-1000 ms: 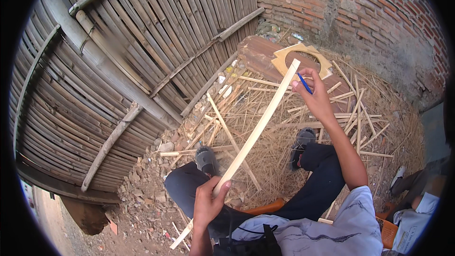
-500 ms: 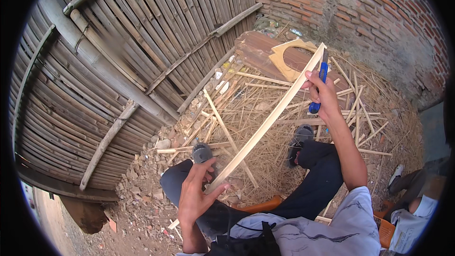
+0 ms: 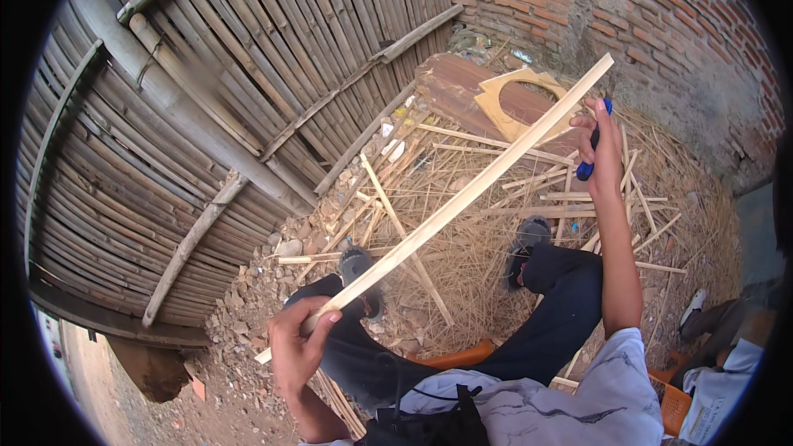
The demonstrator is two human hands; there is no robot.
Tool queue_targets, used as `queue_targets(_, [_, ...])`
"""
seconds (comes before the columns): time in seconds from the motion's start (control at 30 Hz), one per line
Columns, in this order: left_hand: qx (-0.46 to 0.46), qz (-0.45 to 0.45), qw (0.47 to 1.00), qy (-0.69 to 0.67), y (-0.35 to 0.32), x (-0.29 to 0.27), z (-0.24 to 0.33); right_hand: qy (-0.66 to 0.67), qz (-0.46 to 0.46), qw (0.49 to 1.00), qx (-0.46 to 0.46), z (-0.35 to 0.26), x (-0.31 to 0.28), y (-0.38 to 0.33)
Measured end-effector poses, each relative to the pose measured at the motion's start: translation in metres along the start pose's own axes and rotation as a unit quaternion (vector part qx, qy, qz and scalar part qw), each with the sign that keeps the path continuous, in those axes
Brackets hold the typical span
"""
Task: The person sits on the ground and uses a blue utility knife to shave thin strips off a long wooden stick. They hold the stick with their left hand and scrape the blade along its length with their right hand, creating wood shavings that fall to the ground.
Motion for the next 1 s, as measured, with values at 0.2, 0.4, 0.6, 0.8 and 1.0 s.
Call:
queue_targets(0.2, [-0.03,-0.019,0.983,-0.178,0.005,0.057,0.001,-0.138,-0.163,0.961,-0.174,-0.018,0.05,-0.066])
queue_targets(0.4, [-0.003,-0.063,0.969,-0.239,0.005,0.095,0.04,-0.282,-0.346,0.807,-0.386,-0.03,0.118,-0.174])
queue_targets(0.6, [-0.019,-0.058,0.943,-0.328,0.01,0.108,0.057,-0.32,-0.379,0.769,-0.403,-0.028,0.125,-0.193])
queue_targets(0.8, [0.013,-0.045,0.928,-0.369,0.012,0.117,0.062,-0.298,-0.373,0.769,-0.425,-0.026,0.126,-0.2])
queue_targets(1.0, [0.06,-0.048,0.927,-0.367,0.014,0.12,0.072,-0.283,-0.38,0.778,-0.413,-0.027,0.128,-0.205])
Point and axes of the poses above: each hand's wrist, its own y-axis towards the middle knuckle, its own x-axis out of the palm, z = x × y, the point moved 7 cm from there along y, towards the middle knuckle, and after that the axes turned 5 degrees about -x, right-handed, at the moved point
